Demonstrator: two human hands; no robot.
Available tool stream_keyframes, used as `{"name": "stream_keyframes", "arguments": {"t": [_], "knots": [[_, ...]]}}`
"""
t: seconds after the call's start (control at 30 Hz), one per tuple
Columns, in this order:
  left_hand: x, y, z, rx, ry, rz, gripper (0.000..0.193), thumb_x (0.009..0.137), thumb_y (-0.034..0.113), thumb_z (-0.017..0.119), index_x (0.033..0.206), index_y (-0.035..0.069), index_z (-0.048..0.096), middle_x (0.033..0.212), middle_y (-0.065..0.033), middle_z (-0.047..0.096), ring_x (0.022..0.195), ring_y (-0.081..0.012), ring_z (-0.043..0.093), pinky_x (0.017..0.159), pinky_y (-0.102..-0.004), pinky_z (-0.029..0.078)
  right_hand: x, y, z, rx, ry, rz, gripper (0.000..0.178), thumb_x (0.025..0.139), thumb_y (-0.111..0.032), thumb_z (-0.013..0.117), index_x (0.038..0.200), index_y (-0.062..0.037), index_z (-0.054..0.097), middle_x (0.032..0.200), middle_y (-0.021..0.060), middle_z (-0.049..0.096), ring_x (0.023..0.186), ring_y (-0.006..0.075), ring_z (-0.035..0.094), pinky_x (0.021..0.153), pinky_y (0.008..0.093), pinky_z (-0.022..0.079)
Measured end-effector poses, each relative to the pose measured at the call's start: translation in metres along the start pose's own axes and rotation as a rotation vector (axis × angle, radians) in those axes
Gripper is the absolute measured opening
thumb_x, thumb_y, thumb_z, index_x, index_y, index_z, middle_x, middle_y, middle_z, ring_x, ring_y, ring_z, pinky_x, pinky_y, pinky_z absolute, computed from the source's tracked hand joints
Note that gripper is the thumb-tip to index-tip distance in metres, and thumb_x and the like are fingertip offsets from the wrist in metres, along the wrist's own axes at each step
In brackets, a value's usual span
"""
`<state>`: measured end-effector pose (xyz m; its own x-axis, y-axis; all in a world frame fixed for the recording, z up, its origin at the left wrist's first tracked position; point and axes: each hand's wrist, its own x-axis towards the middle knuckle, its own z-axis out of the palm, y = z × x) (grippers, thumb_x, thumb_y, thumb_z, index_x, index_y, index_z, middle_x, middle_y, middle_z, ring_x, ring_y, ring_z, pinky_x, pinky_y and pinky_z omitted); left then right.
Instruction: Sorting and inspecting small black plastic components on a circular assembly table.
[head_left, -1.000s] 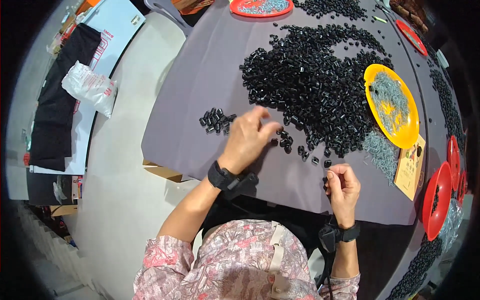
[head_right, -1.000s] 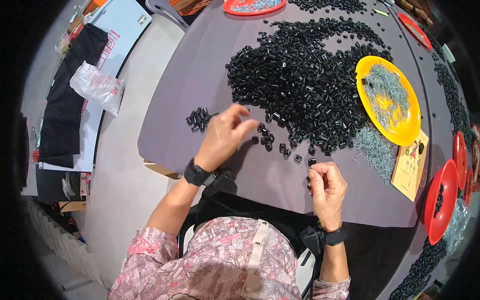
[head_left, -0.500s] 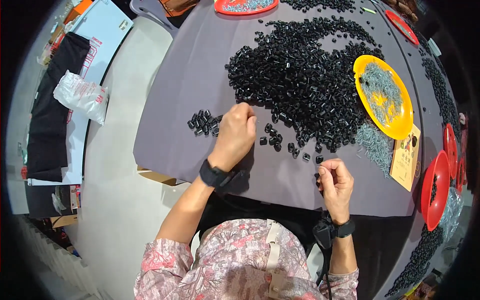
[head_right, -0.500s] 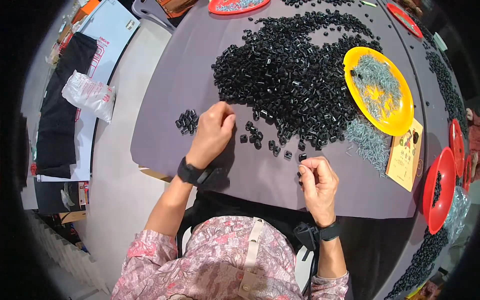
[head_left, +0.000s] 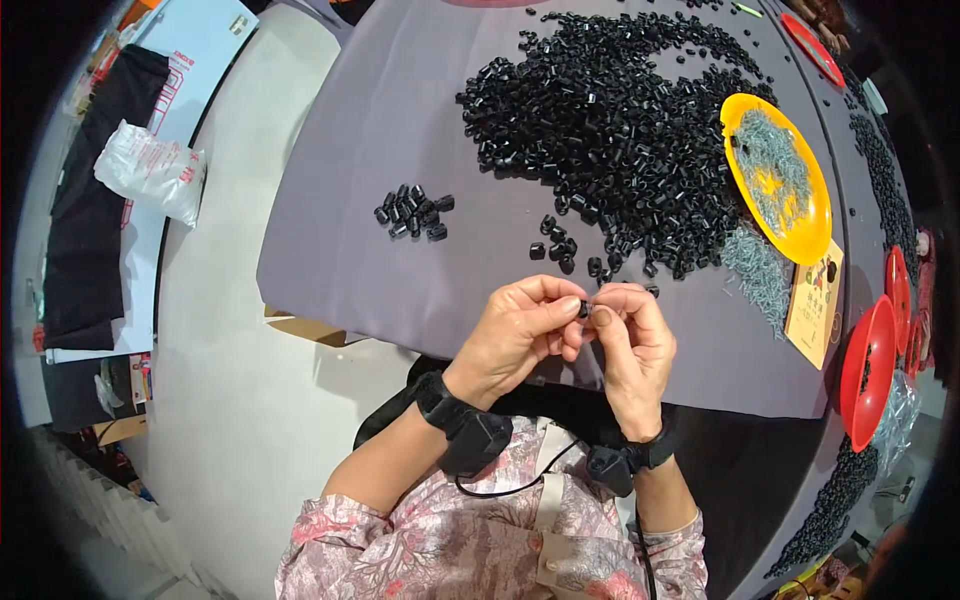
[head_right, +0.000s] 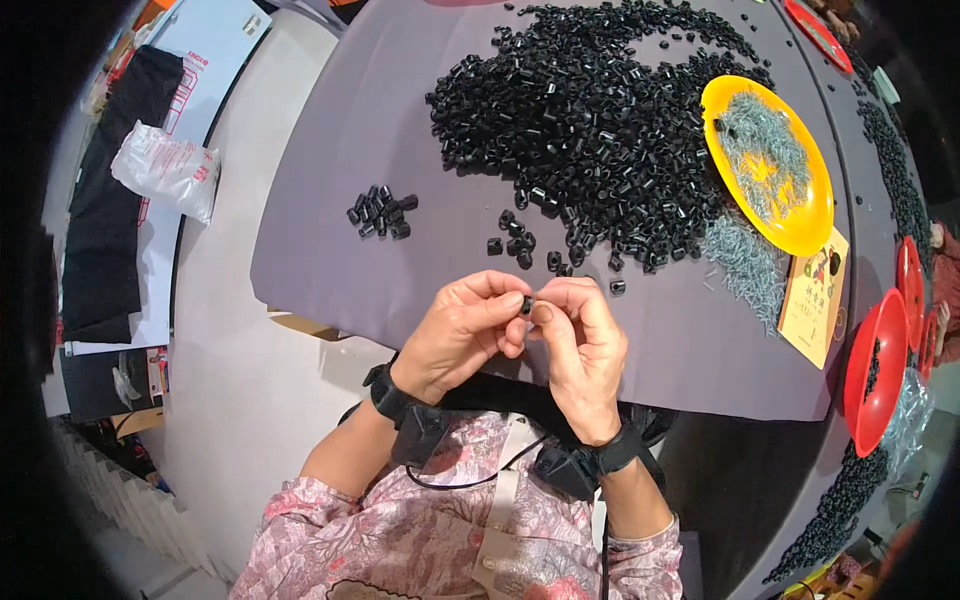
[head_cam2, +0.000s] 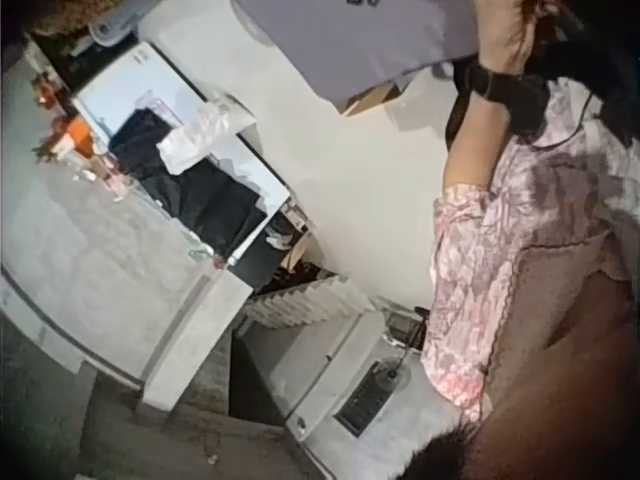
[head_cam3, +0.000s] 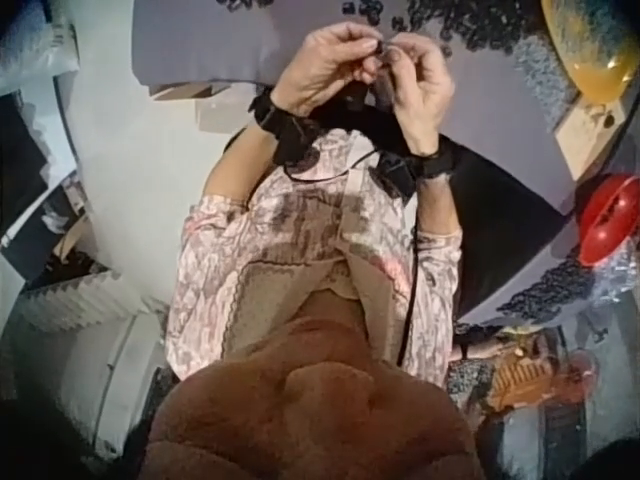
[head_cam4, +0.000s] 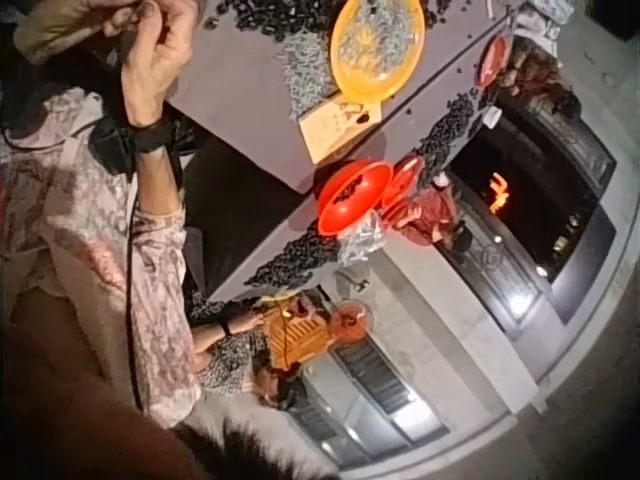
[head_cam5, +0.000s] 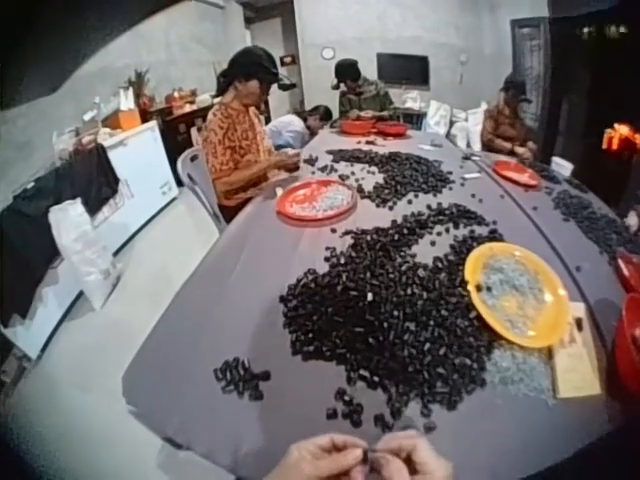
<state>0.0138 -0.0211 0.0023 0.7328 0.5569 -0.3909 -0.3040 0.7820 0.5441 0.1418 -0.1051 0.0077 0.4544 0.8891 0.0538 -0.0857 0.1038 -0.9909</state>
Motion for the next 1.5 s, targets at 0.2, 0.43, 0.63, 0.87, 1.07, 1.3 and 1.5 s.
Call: {"name": "stream_keyframes", "arguments": {"t": [0.2,0.43,0.63,0.87,1.07,1.3,1.5], "knots": [[-0.003,-0.009,-0.003,-0.107,0.008,0.05,0.011,0.096,0.006,0.057,0.104,0.0,0.062,0.079,-0.0061,0.063,0.066,-0.0134,0.061,0.062,-0.0259,0.052,-0.007,0.0,0.006,0.023,0.019,-0.021,0.005,0.096,-0.001,0.055,0.099,0.0012,0.058,0.101,0.0067,0.058,0.079,0.0083,0.057,0.069,0.022,0.049],[-0.006,-0.008,-0.003,-0.07,-0.068,0.081,0.022,0.096,0.004,0.056,0.117,-0.002,0.061,0.085,-0.0073,0.064,0.072,-0.0142,0.063,0.066,-0.0267,0.054,-0.007,-0.002,0.007,-0.249,-0.012,-0.155,0.004,0.094,0.002,0.055,0.098,0.0013,0.057,0.101,0.0065,0.059,0.082,0.0069,0.053,0.071,0.0211,0.046],[-0.006,-0.011,-0.009,-0.091,-0.08,0.066,0.019,0.096,0.004,0.058,0.113,-0.003,0.063,0.086,-0.0096,0.066,0.073,-0.0154,0.065,0.065,-0.028,0.057,-0.008,0.001,0.004,-0.195,0.006,-0.099,0.004,0.095,0.002,0.055,0.097,0.0011,0.057,0.099,0.0059,0.059,0.079,0.0084,0.055,0.07,0.0216,0.046],[-0.003,-0.014,-0.013,-0.094,-0.103,0.088,0.016,0.095,0.003,0.059,0.109,-0.002,0.065,0.086,-0.0102,0.067,0.072,-0.0162,0.066,0.064,-0.028,0.057,-0.001,-0.004,0.002,-0.549,-0.031,-0.359,0.011,0.087,0.01,0.058,0.093,0.0005,0.059,0.092,0.0071,0.062,0.073,0.0108,0.059,0.062,0.0243,0.05],[-0.006,-0.01,-0.022,-0.119,-0.11,0.104,0.016,0.095,0.002,0.059,0.109,-0.001,0.066,0.085,-0.0097,0.067,0.071,-0.0165,0.066,0.063,-0.0289,0.057,0.002,-0.005,0.008,-0.273,-0.097,-0.159,0.011,0.085,0.012,0.057,0.09,0.0029,0.062,0.091,0.0065,0.061,0.076,0.01,0.058,0.067,0.0215,0.048],[-0.01,0.004,-0.036,-0.146,0.047,0.183,0.013,0.094,0.006,0.06,0.105,-0.001,0.062,0.083,-0.0077,0.064,0.068,-0.0146,0.064,0.063,-0.0266,0.055,0.028,-0.012,0.024,-0.274,-0.249,0.062,0.021,0.084,0.007,0.062,0.104,-0.0004,0.065,0.094,0.0056,0.062,0.08,0.0103,0.058,0.071,0.0235,0.048],[-0.012,0.012,-0.047,-0.149,0.053,0.243,0.013,0.093,0.003,0.059,0.106,0.0,0.061,0.084,-0.0077,0.063,0.071,-0.0151,0.062,0.063,-0.0288,0.054,0.07,0.008,0.03,-0.98,-0.339,-0.583,0.026,0.077,0.006,0.061,0.1,-0.0035,0.066,0.092,0.0109,0.06,0.079,0.0272,0.058,0.067,0.0344,0.048]]}}
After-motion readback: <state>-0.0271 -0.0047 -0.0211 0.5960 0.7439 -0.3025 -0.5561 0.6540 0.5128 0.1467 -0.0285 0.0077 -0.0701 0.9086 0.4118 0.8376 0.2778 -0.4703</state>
